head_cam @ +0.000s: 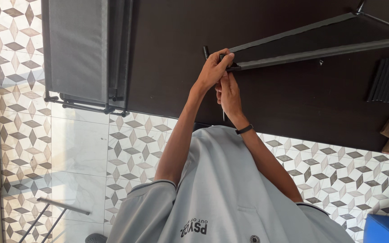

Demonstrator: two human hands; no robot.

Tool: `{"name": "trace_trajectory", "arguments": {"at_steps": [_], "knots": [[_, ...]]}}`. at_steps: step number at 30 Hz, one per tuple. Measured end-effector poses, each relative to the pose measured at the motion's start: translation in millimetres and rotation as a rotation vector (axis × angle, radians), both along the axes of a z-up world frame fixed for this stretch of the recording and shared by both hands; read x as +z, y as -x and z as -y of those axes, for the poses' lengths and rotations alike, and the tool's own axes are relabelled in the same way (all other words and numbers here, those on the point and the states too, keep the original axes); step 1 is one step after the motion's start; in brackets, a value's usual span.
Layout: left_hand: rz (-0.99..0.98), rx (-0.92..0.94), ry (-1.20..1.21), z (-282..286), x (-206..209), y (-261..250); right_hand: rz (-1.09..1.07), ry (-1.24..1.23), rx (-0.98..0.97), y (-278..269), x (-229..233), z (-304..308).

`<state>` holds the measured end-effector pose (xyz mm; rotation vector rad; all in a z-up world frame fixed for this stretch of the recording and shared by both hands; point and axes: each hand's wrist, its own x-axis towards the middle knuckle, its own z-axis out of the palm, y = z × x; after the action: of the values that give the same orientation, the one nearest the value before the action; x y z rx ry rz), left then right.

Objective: The person assembles a black folding chair by inserting black metal rods into the frame's sockets. They repeatedly pick up rods from a pile on the table, align them with the frame, and push them into place. The chair frame and rods are handled one at a time throughout the clip.

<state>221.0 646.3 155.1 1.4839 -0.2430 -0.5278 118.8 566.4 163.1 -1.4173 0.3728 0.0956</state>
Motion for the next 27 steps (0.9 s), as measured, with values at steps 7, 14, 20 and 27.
{"name": "trace_trajectory", "arguments": {"at_steps": [7,14,20,27], "knots": [[0.016,0.003,0.047,-1.5,-2.3,-4.7,0.138,0.139,-0.053,-1.9,-1.1,-3.7],[-0.01,0.07,0.048,-8.7,0.2,-1.8,0.085,0.21,-0.061,-4.1,-0.6,-18.1],[-0.017,0.064,-0.017,-7.1,4.6,3.5,-0.052,0.047,-0.048,0.6,3.8,-10.1],[-0.085,0.009,0.07,-3.4,8.5,14.5,-0.005,0.048,0.082,15.1,12.5,12.3]]}}
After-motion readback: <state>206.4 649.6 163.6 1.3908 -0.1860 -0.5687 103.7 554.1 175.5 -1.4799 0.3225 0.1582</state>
